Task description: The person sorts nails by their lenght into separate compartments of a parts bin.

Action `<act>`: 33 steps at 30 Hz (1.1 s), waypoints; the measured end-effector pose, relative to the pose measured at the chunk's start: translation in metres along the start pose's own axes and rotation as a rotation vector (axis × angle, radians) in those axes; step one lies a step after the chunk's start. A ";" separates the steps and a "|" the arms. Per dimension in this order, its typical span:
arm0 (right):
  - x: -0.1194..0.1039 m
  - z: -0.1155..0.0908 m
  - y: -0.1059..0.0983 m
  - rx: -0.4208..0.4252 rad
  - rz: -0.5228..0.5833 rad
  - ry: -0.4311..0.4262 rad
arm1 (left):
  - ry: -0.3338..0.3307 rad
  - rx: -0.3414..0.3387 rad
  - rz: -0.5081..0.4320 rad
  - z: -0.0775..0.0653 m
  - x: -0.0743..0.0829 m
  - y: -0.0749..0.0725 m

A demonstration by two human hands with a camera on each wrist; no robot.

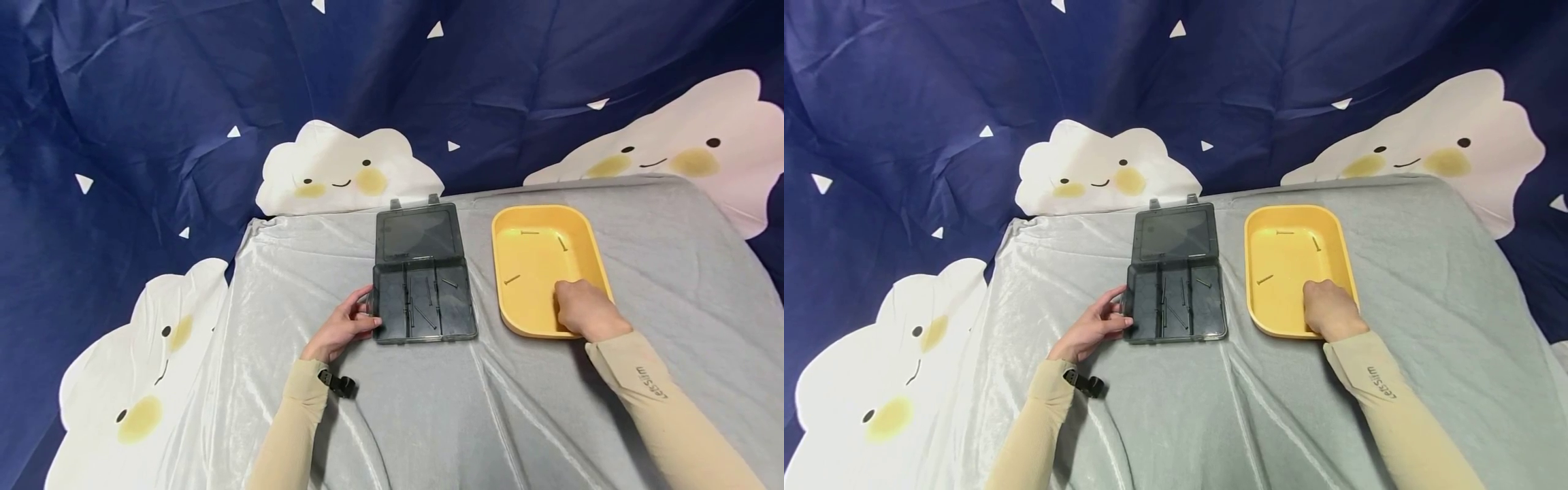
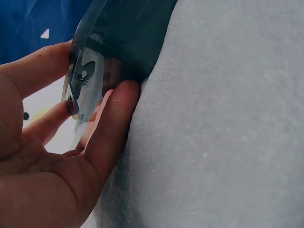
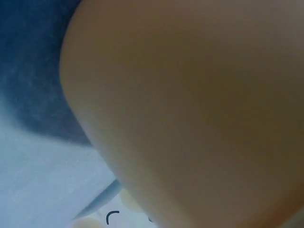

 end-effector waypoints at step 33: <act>-0.004 0.002 -0.006 0.209 0.178 0.019 | 0.006 0.015 -0.015 0.001 -0.001 0.001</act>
Point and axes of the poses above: each hand's wrist, its own z-axis towards the middle knuckle, its own y-axis out of the palm, x = y × z, the point moved 2 cm from there along z, towards the middle knuckle, and after that the axes turned 1 degree about -y, right-handed, at the moved point
